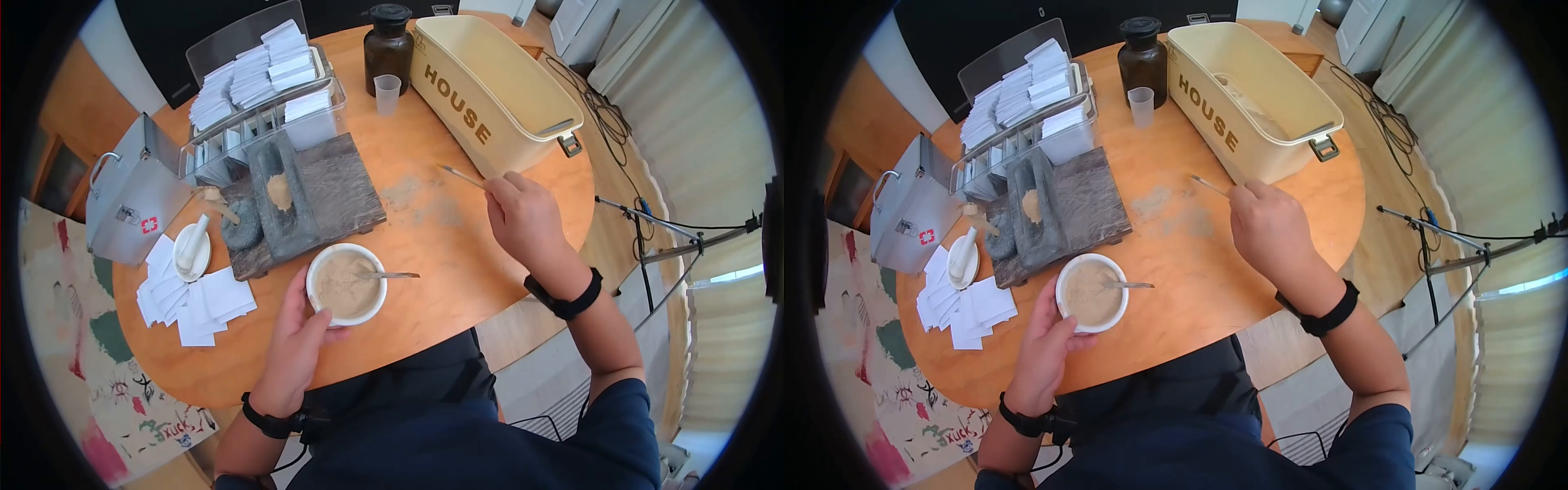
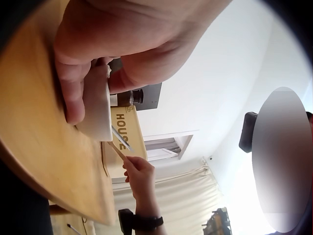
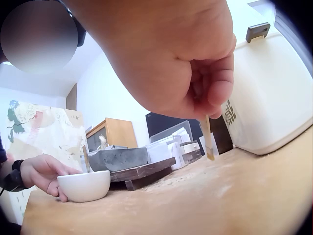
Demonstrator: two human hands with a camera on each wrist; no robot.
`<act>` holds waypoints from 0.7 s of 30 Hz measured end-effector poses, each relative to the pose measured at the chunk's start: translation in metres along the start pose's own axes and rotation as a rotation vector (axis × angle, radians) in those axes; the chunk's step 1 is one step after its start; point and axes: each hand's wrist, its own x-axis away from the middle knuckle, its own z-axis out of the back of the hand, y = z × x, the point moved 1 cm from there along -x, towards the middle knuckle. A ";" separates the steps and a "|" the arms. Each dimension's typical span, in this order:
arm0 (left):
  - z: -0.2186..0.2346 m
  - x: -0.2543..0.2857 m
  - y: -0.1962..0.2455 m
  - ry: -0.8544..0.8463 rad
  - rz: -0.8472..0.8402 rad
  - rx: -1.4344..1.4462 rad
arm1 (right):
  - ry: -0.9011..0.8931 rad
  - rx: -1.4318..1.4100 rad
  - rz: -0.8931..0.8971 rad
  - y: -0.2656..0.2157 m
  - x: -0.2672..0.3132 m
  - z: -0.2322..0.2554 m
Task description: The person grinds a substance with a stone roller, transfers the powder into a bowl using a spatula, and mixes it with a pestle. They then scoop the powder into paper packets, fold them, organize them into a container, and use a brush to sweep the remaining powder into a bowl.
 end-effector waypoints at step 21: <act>0.007 0.026 0.002 0.174 -0.009 -0.065 | -0.093 -0.614 -0.282 -0.067 0.032 -0.005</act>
